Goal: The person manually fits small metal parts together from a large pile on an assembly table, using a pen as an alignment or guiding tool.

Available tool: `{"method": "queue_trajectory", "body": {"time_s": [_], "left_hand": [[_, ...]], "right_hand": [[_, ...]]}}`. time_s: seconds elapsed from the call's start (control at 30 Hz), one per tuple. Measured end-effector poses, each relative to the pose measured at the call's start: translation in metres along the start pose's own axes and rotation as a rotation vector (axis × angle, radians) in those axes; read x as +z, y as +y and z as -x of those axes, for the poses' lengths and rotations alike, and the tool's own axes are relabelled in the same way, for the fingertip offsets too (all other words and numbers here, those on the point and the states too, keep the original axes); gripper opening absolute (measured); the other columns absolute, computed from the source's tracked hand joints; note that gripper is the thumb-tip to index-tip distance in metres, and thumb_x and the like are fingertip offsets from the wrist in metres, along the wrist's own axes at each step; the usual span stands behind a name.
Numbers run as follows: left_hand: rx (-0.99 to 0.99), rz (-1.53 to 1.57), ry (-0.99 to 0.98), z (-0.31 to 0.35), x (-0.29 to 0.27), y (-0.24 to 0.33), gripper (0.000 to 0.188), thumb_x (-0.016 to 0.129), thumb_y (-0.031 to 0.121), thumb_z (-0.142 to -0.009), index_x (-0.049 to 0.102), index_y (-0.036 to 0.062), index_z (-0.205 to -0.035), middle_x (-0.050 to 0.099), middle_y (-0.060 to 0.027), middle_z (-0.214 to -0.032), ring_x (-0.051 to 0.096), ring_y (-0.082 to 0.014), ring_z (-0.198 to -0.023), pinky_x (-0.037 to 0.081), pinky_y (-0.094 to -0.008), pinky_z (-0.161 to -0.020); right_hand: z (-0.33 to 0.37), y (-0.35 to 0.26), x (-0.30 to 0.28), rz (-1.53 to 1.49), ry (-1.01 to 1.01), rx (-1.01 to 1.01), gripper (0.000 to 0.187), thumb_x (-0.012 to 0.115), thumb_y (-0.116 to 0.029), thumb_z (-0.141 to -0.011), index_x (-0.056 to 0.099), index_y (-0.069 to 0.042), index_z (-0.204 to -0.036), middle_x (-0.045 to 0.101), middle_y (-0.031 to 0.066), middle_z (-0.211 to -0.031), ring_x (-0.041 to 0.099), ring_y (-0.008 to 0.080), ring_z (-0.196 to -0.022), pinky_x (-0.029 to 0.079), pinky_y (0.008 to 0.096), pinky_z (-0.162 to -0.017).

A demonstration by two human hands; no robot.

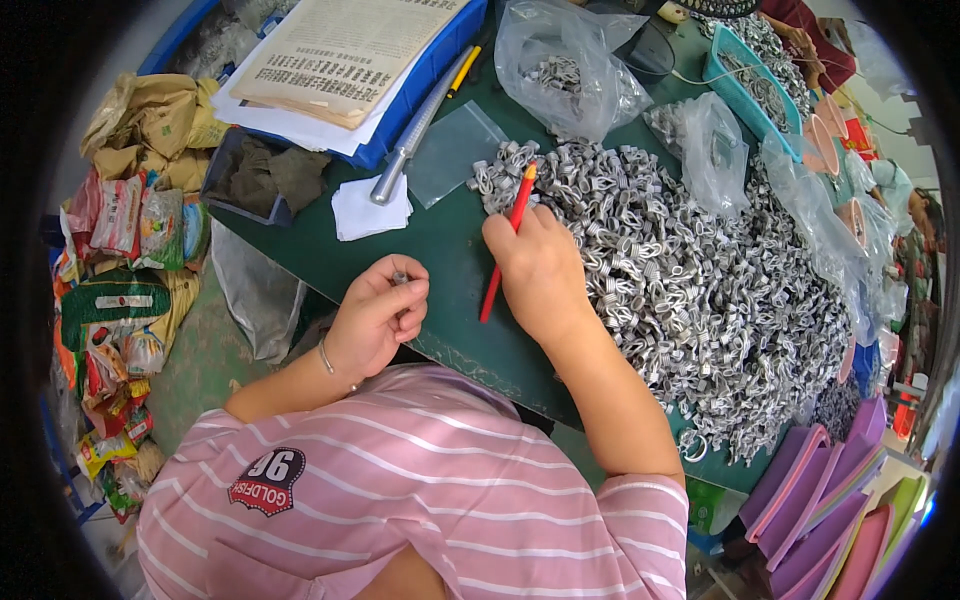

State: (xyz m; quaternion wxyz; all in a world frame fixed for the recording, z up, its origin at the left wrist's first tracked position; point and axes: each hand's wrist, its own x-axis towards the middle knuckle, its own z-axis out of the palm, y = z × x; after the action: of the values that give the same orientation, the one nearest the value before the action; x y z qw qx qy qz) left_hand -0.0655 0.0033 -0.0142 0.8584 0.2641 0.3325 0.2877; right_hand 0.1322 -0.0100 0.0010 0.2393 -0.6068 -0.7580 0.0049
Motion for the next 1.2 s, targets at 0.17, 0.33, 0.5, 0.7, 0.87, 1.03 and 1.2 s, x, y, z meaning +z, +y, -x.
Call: {"method": "queue_trajectory", "body": {"time_s": [0.17,0.33,0.5,0.7,0.87,1.03,1.2], "left_hand": [[-0.015,-0.06,0.0,-0.005,-0.003,-0.003,0.011,0.053,0.004,-0.083,0.048,0.0036,-0.092,0.045,-0.0006,-0.067,0.041,-0.0065,-0.053,0.03,-0.0187,-0.044],[0.044,-0.259,-0.037,-0.01,0.009,-0.004,0.026,0.057,0.0,-0.08,0.05,0.0007,-0.105,0.052,-0.003,-0.075,0.044,-0.0052,-0.055,0.034,-0.0172,-0.045],[0.08,-0.305,-0.119,-0.011,0.01,-0.002,0.023,0.06,0.0,-0.079,0.053,-0.0015,-0.101,0.058,-0.0066,-0.083,0.047,-0.0058,-0.058,0.036,-0.017,-0.046],[0.567,-0.636,-0.249,-0.008,0.014,0.008,0.021,0.064,-0.006,-0.072,0.059,-0.001,-0.092,0.054,-0.0044,-0.083,0.049,-0.0076,-0.067,0.039,-0.0185,-0.058],[0.671,-0.743,-0.291,-0.002,0.029,0.018,0.025,0.065,-0.007,-0.071,0.06,-0.0009,-0.094,0.053,-0.0053,-0.082,0.049,-0.0074,-0.068,0.04,-0.0191,-0.058],[0.62,-0.675,-0.259,-0.001,0.027,0.012,0.025,0.066,-0.006,-0.07,0.061,-0.0007,-0.095,0.053,-0.0047,-0.081,0.049,-0.007,-0.067,0.039,-0.0183,-0.057],[0.621,-0.658,-0.259,-0.004,0.024,0.009,0.026,0.065,-0.004,-0.072,0.06,-0.0005,-0.098,0.053,-0.0045,-0.082,0.047,-0.0064,-0.064,0.037,-0.0175,-0.054]], "right_hand": [[0.001,-0.001,-0.004,0.144,-0.047,-0.024,0.011,0.053,-0.005,-0.067,0.048,-0.006,-0.076,0.051,0.0108,-0.075,0.05,0.0275,-0.071,0.043,0.038,-0.06],[0.01,-0.018,-0.01,-0.492,0.162,0.114,0.021,0.055,0.01,-0.066,0.044,-0.003,-0.078,0.049,0.0123,-0.075,0.051,0.0283,-0.07,0.044,0.0325,-0.061],[0.036,-0.044,-0.012,-1.394,0.249,0.49,0.017,0.05,0.004,-0.083,0.036,-0.005,-0.082,0.048,0.0084,-0.087,0.055,0.0105,-0.068,0.047,0.021,-0.055],[0.05,-0.035,-0.006,-1.597,0.219,0.519,0.02,0.053,0.006,-0.08,0.037,-0.006,-0.081,0.055,0.014,-0.093,0.057,0.014,-0.075,0.048,0.0232,-0.064],[0.057,-0.032,0.004,-1.602,0.285,0.392,0.025,0.058,0.01,-0.075,0.038,-0.005,-0.077,0.056,0.0187,-0.1,0.057,0.0153,-0.082,0.048,0.0255,-0.073],[0.061,-0.039,-0.002,-1.286,0.405,0.309,0.03,0.062,0.01,-0.072,0.038,-0.006,-0.077,0.057,0.0192,-0.098,0.056,0.0155,-0.079,0.047,0.0259,-0.069],[0.063,-0.041,-0.007,-0.932,0.444,0.236,0.033,0.065,0.009,-0.069,0.037,-0.005,-0.076,0.058,0.0194,-0.094,0.056,0.0154,-0.07,0.047,0.0248,-0.062]]}}
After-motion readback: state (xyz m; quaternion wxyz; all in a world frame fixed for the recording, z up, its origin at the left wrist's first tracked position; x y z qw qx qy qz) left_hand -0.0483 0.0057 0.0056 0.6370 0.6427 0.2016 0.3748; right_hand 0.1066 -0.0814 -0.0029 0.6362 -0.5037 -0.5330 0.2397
